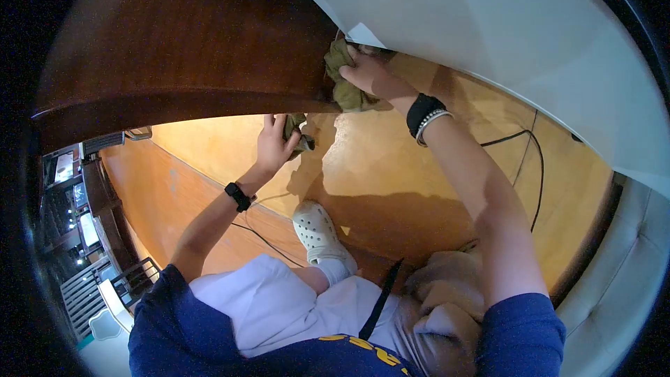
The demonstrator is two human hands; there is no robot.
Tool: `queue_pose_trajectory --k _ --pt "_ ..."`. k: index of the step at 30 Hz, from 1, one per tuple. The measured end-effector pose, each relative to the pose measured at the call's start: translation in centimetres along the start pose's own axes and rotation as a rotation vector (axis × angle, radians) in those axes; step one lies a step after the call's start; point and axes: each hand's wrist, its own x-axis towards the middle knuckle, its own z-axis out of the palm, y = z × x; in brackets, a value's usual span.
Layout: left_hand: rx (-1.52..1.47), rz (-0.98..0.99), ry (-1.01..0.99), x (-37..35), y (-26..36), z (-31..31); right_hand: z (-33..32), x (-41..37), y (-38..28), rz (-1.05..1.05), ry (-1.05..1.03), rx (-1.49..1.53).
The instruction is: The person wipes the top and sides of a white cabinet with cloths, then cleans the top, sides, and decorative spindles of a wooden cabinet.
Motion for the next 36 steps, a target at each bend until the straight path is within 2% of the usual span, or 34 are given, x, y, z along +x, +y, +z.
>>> queue_pose_trajectory --k 3,4,6,8,12,14,16,18,19,21,22,24,26,28,29,31,34,35,36 --pt "-0.004 0.006 0.006 0.1 0.2 -0.1 2.9 -0.3 3.5 0.077 -0.056 -0.015" --pt "-0.006 0.004 0.005 0.0 0.1 0.1 2.5 -1.8 -0.2 0.143 -0.304 0.143" --pt "-0.002 0.004 0.004 -0.1 -0.2 0.4 4.4 -2.5 0.5 0.102 -0.115 0.386" --pt "-0.033 0.023 0.062 -0.2 -0.2 1.1 3.8 -2.0 0.1 0.111 -0.157 0.334" --pt "-0.024 -0.030 0.002 -0.3 -0.1 0.7 2.0 -1.9 -1.7 0.134 -0.270 0.215" --pt "-0.021 -0.020 0.010 -0.2 0.1 0.3 2.0 -2.9 -2.5 0.180 -0.201 0.446" --pt "-0.060 -0.060 0.022 -0.1 0.5 0.3 2.3 -3.5 -2.9 0.182 -0.141 0.475" --pt "-0.073 -0.082 0.033 0.0 0.7 0.6 2.6 -5.5 -5.6 0.019 0.157 0.730" --pt "-0.086 -0.099 0.036 -0.2 0.8 0.7 2.7 -5.9 -6.9 0.021 0.149 0.726" --pt "-0.104 -0.139 0.038 -0.4 1.0 0.9 3.2 -6.0 -9.5 -0.127 0.288 0.786" --pt "-0.108 -0.138 0.045 -0.3 0.9 1.1 3.6 -5.5 -10.0 -0.130 0.287 0.778" --pt "-0.105 -0.073 0.108 -0.3 0.7 1.5 4.4 -4.5 -10.8 -0.294 0.405 0.567" --pt "-0.140 -0.102 0.090 -0.2 0.9 1.4 4.1 -3.9 -12.6 -0.326 0.342 0.608" --pt "-0.166 -0.134 0.066 -0.3 1.0 1.2 4.4 -2.3 -13.3 -0.235 0.497 0.538" --pt "-0.164 -0.126 0.079 -0.4 1.1 1.2 4.6 -1.7 -13.2 -0.235 0.499 0.540" --pt "-0.162 -0.117 0.085 -0.2 1.1 1.4 4.7 -0.5 -12.8 -0.357 0.599 0.522" --pt "-0.157 -0.109 0.096 -0.2 1.0 1.5 3.3 1.7 -12.6 -0.397 0.712 0.554" --pt "-0.151 -0.101 0.103 -0.2 1.0 1.5 2.9 2.6 -12.4 -0.435 0.822 0.504" --pt "-0.144 -0.091 0.110 -0.1 1.0 1.4 2.4 3.6 -11.8 -0.433 0.823 0.507"
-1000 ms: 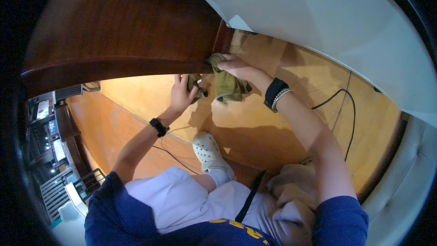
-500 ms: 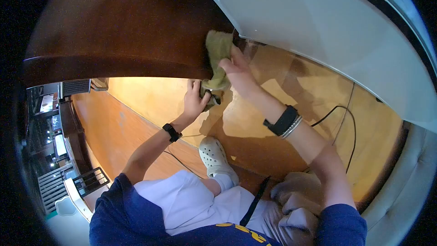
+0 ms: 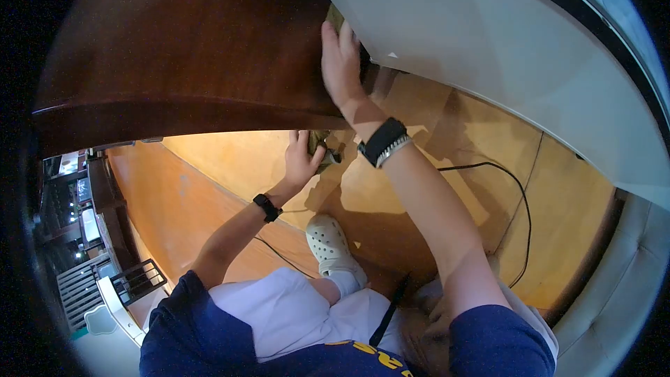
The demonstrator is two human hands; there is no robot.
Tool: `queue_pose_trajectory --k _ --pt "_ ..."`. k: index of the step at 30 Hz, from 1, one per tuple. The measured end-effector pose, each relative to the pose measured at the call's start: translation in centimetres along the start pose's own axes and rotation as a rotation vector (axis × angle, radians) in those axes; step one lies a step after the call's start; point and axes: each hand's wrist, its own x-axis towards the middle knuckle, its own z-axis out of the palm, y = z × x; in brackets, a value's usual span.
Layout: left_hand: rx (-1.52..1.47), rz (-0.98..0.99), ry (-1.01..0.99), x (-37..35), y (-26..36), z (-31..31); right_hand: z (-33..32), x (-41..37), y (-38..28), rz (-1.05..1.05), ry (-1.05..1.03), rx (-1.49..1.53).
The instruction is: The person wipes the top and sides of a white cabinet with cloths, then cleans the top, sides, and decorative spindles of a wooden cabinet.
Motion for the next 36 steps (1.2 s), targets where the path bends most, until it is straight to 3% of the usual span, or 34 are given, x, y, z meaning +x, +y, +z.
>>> queue_pose_trajectory --k 4,7,10,12,14,16,17,19,20,22,28,29,31,35,36 --pt "-0.021 0.007 0.025 0.0 0.4 0.0 -1.6 1.0 4.7 0.206 -0.001 0.050" --pt "-0.032 -0.033 0.017 0.1 0.9 -0.4 -2.5 -0.2 5.9 0.267 -0.021 -0.177" --pt "-0.073 -0.092 -0.027 -0.2 1.2 -0.4 -3.2 -2.5 6.9 0.310 -0.167 -0.386" --pt "-0.120 -0.092 -0.008 -0.4 0.8 -0.1 -3.4 -5.5 8.3 -0.058 -0.115 -0.675" --pt "-0.130 -0.090 0.000 -0.3 1.2 -0.1 -4.0 -7.4 8.1 -0.114 -0.137 -0.763" --pt "-0.133 -0.087 0.010 -0.3 1.5 -0.2 -4.9 -8.9 7.8 -0.005 -0.252 -0.486" --pt "-0.094 -0.088 0.010 -0.3 1.5 -0.2 -5.6 -9.0 7.1 -0.006 -0.256 -0.483" --pt "-0.055 -0.094 0.010 -0.1 1.7 -0.6 -7.2 -8.9 6.1 -0.099 -0.479 -0.738" --pt "0.042 -0.077 -0.025 0.2 1.8 -1.2 -7.5 -8.4 7.0 -0.099 -0.483 -0.738" --pt "0.140 -0.064 -0.063 0.7 1.7 -1.9 -7.3 -6.6 8.8 -0.370 -0.335 -0.932" --pt "0.357 0.089 -0.039 2.1 1.4 -2.5 -6.5 -4.0 8.5 -0.106 -0.372 -0.938" --pt "0.358 0.084 -0.039 2.2 1.5 -2.6 -6.4 -3.4 8.7 -0.106 -0.376 -0.936" --pt "0.407 0.031 -0.086 2.4 2.1 -2.7 -6.4 -2.3 9.0 -0.297 -0.275 -0.859" --pt "0.418 -0.035 -0.159 2.4 2.7 -2.3 -5.8 -2.1 9.7 -0.350 -0.187 -0.791" --pt "0.368 -0.082 -0.123 2.1 3.2 -1.9 -5.8 -1.9 9.9 -0.281 -0.207 -0.851"
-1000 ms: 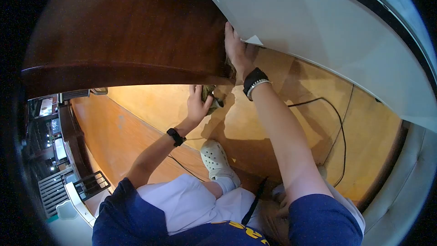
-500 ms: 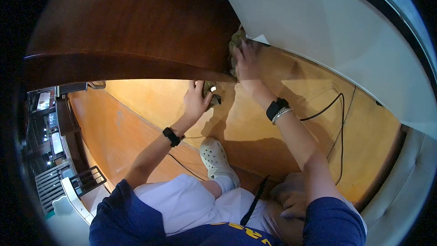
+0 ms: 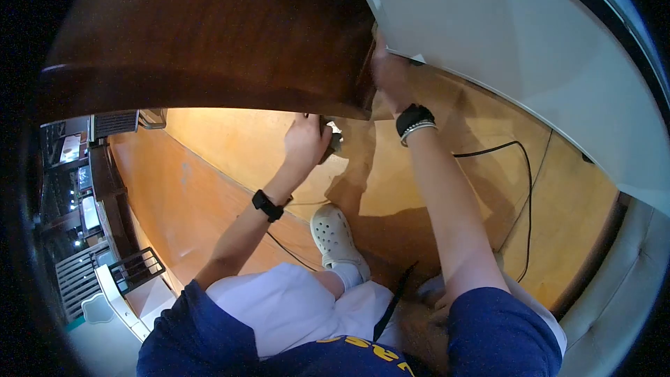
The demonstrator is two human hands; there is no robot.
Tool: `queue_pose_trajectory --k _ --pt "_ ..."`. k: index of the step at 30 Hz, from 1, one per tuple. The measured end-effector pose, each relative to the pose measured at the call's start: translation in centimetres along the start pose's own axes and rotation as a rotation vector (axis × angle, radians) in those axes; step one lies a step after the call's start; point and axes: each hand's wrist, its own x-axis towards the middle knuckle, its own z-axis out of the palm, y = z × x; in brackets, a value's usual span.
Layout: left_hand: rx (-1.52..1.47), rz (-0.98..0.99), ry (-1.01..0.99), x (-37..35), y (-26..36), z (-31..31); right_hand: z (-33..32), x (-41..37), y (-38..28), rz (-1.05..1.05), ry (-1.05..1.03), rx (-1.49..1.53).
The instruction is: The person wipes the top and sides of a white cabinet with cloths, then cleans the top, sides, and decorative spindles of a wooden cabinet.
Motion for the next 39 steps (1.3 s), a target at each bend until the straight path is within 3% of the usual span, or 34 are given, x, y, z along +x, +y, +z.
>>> queue_pose_trajectory --k 2,4,6,7,9,16,25,28,31,33,37,39 --pt "-0.054 -0.058 0.027 -1.0 0.8 0.2 -0.8 -0.4 -0.5 0.050 -0.060 -0.043" --pt "-0.146 -0.087 0.015 -1.3 1.2 0.3 -2.6 -2.1 -1.2 0.188 -0.412 -0.088" --pt "-0.144 -0.079 0.015 -1.2 0.9 0.4 -1.9 -6.5 -0.8 -0.054 -0.269 -0.089" --pt "-0.140 -0.051 0.040 -1.3 0.8 0.6 -2.9 -7.6 -1.6 -0.055 -0.270 -0.091" --pt "-0.134 -0.032 0.065 -1.3 0.5 0.7 -4.7 -8.5 -3.7 -0.057 -0.522 -0.025" --pt "-0.131 0.030 0.104 -1.0 0.2 1.0 -3.1 -5.3 -1.1 -0.031 -0.455 -0.142" --pt "-0.131 0.034 0.018 -0.4 -0.8 0.5 -0.8 -1.2 1.9 0.074 -0.294 -0.022" --pt "-0.181 0.016 -0.024 -0.4 -0.9 0.5 -1.3 -2.5 1.4 0.018 -0.233 0.032" --pt "-0.208 0.001 0.012 -0.6 -0.8 0.9 -3.0 -6.1 -0.4 -0.170 -0.227 0.069" --pt "-0.234 -0.043 0.017 -0.7 -0.6 1.1 -5.2 -7.4 -3.3 0.038 -0.569 0.123" --pt "-0.230 -0.051 0.016 -0.6 -0.7 1.1 -3.8 -7.4 -1.8 0.119 -0.507 0.253" --pt "-0.347 -0.038 0.046 -0.7 -1.2 1.0 -3.5 -6.8 -1.1 0.319 -0.696 0.536"
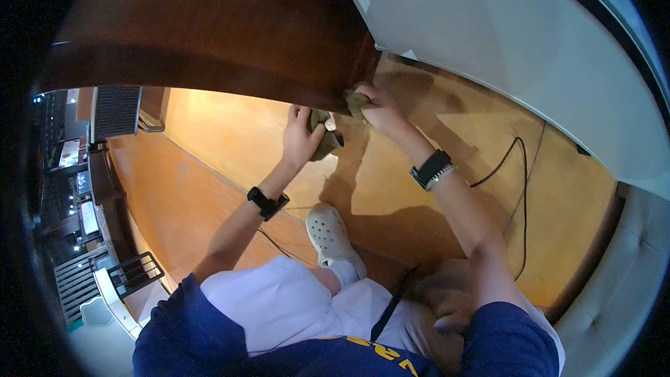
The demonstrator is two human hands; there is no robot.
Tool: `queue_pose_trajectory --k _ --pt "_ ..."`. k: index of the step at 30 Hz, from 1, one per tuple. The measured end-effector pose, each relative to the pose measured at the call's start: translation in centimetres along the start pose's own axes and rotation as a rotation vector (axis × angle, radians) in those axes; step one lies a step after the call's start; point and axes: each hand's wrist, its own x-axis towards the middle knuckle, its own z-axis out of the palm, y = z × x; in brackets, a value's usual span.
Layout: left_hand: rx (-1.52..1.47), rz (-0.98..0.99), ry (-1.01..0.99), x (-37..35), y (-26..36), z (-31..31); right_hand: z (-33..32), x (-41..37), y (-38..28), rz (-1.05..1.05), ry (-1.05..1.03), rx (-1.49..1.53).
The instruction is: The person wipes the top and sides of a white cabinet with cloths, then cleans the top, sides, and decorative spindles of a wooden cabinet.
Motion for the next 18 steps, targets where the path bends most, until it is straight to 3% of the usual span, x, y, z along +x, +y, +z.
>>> queue_pose_trajectory --k 1,3,5,8,9,11,13,14,16,18 --pt "-0.080 0.029 0.028 -0.2 -0.3 -0.2 -0.2 -0.2 -0.9 -0.019 0.007 0.005" --pt "-0.243 0.121 0.156 -0.8 0.0 -0.7 -0.7 -2.2 -4.4 0.085 0.118 0.637" --pt "-0.353 0.139 0.220 -1.6 2.2 -2.5 -1.0 -3.6 -8.9 -0.103 0.132 0.807" --pt "-0.418 0.218 0.476 -2.7 5.3 -5.5 -2.0 -4.4 -15.5 -0.557 0.237 0.412" --pt "-0.410 0.359 0.614 -2.4 6.1 -6.4 -2.8 -4.5 -17.7 -0.711 0.245 0.277" --pt "-0.402 0.500 0.538 -2.6 6.7 -9.7 -2.8 -4.9 -21.8 -0.820 0.225 0.454" --pt "-0.993 0.014 0.087 -2.2 10.9 -12.8 -3.2 -4.8 -24.1 -1.064 0.188 0.302" --pt "-1.065 -0.030 0.047 -1.9 11.6 -13.3 -3.0 -4.4 -24.4 -1.110 0.206 0.260" --pt "-1.047 0.161 0.236 -0.8 11.5 -12.4 -2.1 -3.3 -24.1 -1.208 0.302 0.172" --pt "-0.951 0.377 0.498 0.4 10.3 -10.3 -1.3 -3.6 -23.1 -1.120 0.356 0.176"
